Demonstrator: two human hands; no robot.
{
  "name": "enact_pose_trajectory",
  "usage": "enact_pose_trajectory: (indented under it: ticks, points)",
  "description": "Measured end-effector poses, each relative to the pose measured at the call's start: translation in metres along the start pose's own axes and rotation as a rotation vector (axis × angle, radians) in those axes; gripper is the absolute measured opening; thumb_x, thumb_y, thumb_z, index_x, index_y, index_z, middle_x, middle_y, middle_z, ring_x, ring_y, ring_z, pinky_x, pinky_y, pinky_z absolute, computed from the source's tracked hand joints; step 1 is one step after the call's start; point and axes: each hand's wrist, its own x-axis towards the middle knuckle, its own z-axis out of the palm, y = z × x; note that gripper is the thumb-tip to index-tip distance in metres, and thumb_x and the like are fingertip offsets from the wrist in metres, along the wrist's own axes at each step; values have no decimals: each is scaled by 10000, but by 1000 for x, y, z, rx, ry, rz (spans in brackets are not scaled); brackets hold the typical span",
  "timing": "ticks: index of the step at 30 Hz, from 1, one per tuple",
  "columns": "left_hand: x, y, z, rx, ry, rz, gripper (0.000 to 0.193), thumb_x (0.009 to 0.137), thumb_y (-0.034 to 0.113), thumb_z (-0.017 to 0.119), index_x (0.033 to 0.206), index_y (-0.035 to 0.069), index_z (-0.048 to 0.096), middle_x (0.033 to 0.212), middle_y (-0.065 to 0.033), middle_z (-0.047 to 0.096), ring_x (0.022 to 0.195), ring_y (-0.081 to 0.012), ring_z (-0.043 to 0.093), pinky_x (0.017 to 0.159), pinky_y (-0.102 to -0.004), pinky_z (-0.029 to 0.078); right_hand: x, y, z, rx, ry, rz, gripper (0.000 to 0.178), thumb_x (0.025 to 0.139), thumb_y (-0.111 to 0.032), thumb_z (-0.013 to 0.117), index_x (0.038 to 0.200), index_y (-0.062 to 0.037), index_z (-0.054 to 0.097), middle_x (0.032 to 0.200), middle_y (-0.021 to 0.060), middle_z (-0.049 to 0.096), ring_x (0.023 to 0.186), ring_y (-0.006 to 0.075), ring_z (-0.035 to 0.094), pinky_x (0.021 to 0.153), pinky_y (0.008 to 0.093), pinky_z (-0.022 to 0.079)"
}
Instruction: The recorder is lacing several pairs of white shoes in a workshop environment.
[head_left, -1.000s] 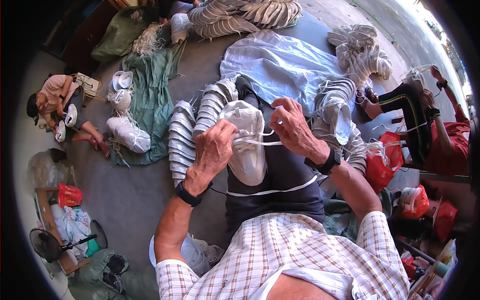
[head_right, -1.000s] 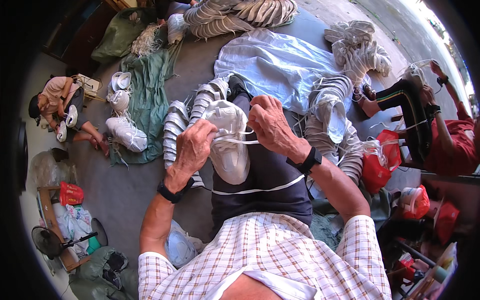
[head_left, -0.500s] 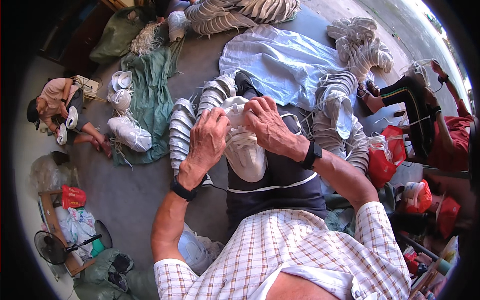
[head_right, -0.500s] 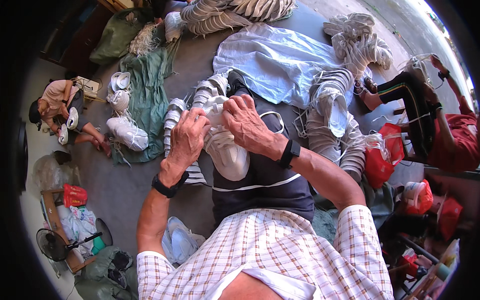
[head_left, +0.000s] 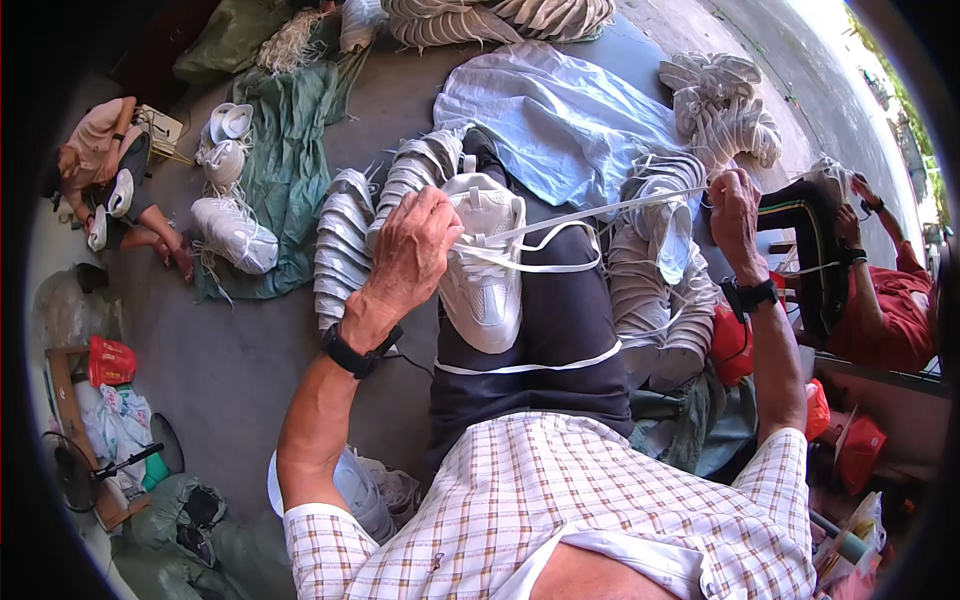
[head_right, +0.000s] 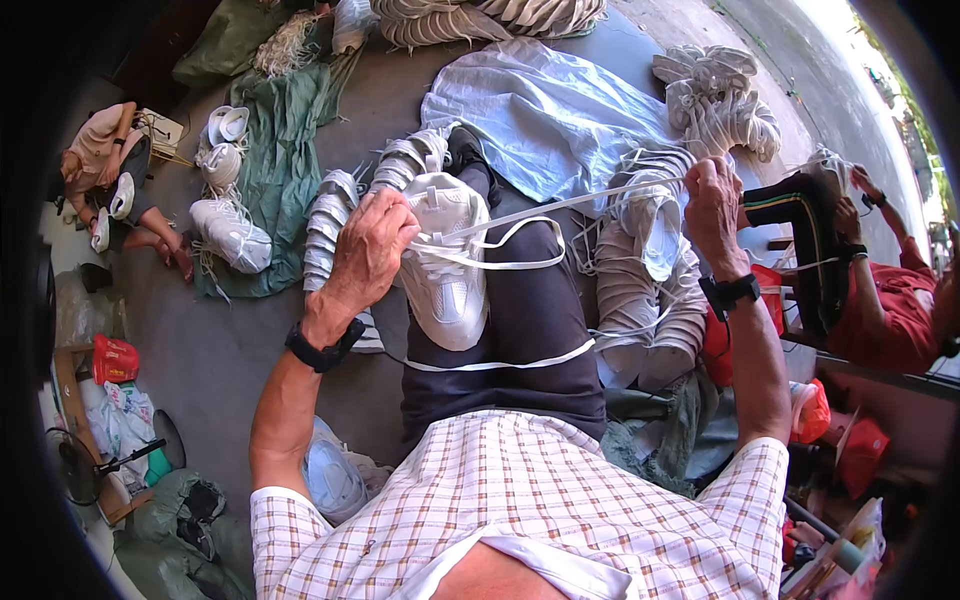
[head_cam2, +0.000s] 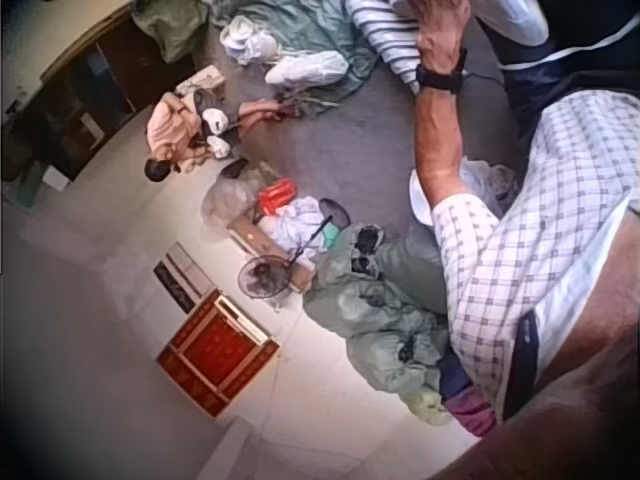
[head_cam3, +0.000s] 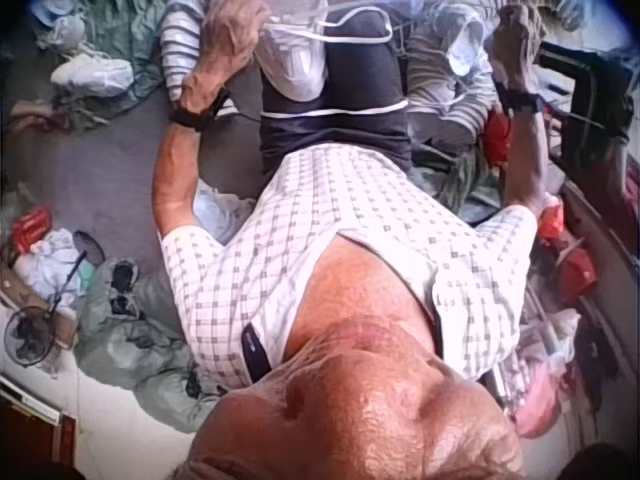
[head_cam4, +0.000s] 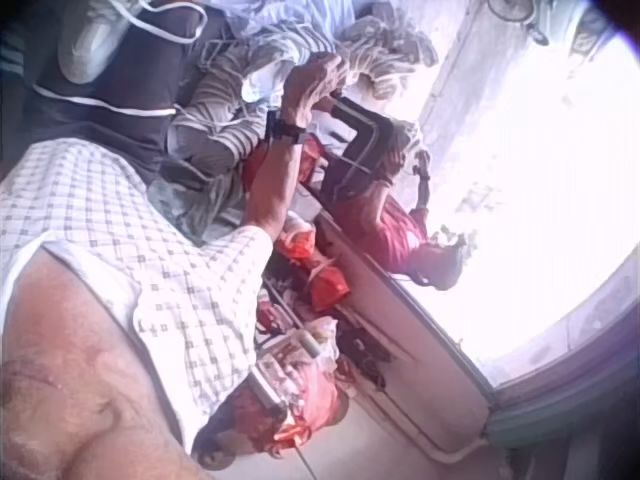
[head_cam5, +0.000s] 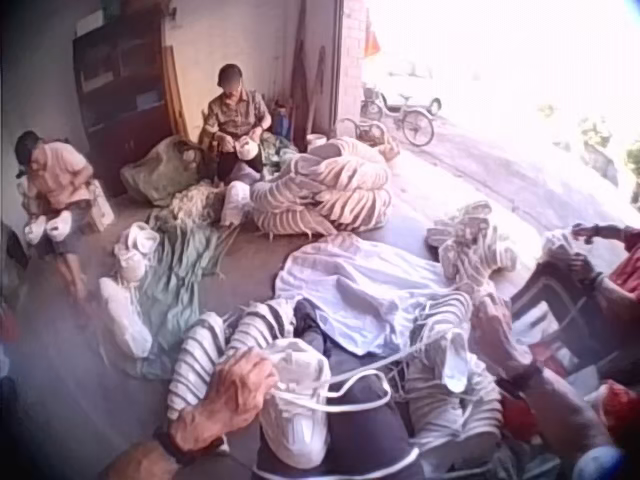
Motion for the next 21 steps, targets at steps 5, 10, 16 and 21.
enact_pose_trajectory:
  ticks: [5, 10, 16, 21]
  points:
    - [-2, 2, -1, 1, -5, -18, 61, 876, 63, 632, 877, 21, 589, 987, -125, 559, 968, -329, 578, 856, -438, 470, -14, 19, -3, -20, 23, 34, 117, 842, -17, 654, 876, -68, 554, 800, 95, 598, 820, 322, 592, 823, 436, 402]
    - [-6, 0, 1, 27, -23, -25, 71, 899, 87, 611, 886, 24, 583, 987, -132, 557, 956, -335, 573, 854, -440, 466, -28, 81, -2, -118, -83, 304, 272, 775, -225, 779, 841, -40, 590, 832, 147, 651, 826, 361, 636, 717, 479, 451]
    - [-5, -3, 6, -74, 11, -60, 130, 945, 112, 578, 896, -8, 568, 1002, -157, 571, 933, -344, 590, 846, -417, 470, -34, -32, 21, 271, -145, 24, 77, 881, -96, 648, 923, -33, 630, 923, 152, 627, 904, 358, 602, 789, 454, 442]
    - [-7, 4, 5, -203, 1, -103, 179, 982, 130, 560, 886, -21, 560, 1085, -169, 569, 902, -322, 594, 798, -399, 474, -25, -175, 16, 601, -300, -233, 113, 900, -174, 663, 907, -62, 653, 911, 104, 567, 944, 276, 501, 853, 399, 367]
